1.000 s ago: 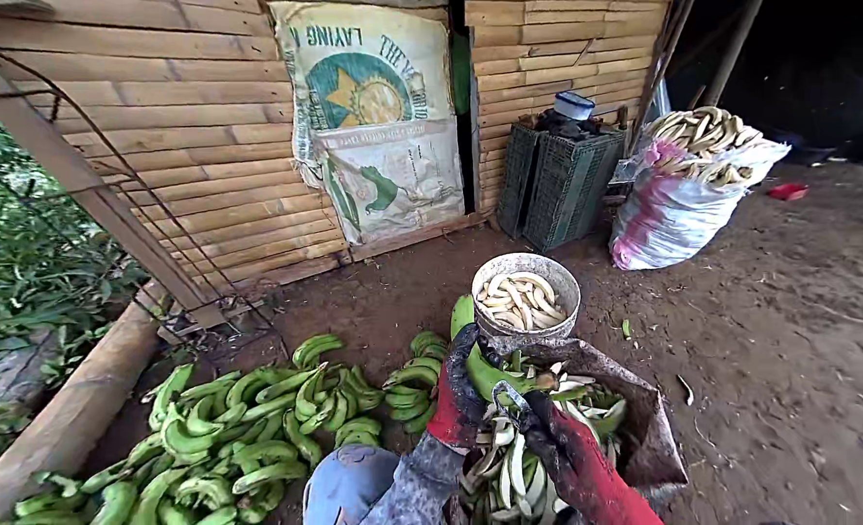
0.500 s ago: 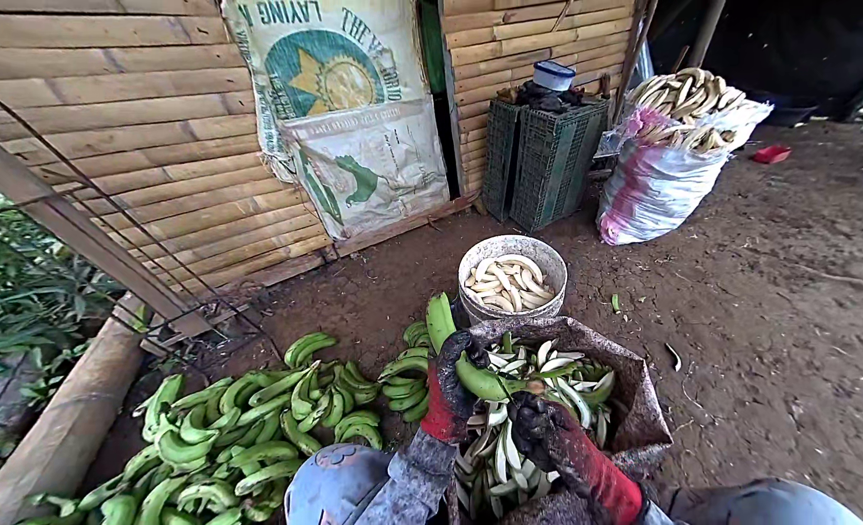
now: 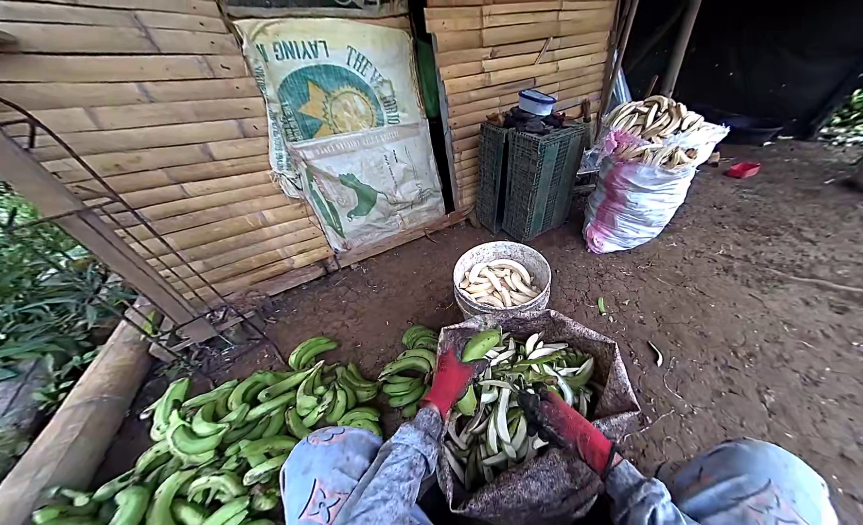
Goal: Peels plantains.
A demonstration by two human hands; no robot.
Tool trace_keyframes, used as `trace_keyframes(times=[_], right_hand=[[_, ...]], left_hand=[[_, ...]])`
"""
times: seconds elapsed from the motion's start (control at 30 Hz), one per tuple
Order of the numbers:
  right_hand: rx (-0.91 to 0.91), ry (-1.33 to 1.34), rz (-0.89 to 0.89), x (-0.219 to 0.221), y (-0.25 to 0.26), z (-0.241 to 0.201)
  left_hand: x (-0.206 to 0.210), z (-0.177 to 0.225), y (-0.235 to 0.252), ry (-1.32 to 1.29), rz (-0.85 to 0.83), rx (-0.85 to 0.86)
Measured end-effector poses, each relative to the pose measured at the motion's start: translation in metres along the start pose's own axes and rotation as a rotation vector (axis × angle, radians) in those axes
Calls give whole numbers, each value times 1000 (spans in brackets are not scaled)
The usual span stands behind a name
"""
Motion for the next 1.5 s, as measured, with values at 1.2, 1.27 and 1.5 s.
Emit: trace_keyframes(times=[1.2,1.27,1.5], right_hand=[[-103,-803,-343,34,-48,-6],[-276,-638,-19,-10,-50,-64],[-819,-549,51,2,-69,-133]], left_hand=[[-48,13,-22,-1070,19,-37],[-60,44,-24,-1107,-45,61],[-46,66,-19,-973,-56,110]])
Point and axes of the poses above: each hand's wrist, its own y-axis towards the middle knuckle, its own x-axis out of the palm, z = x × y, the point moved 8 cm from there along y, towards the middle knuckle, and after that the axes turned 2 degrees about x, right-handed, at the moved point
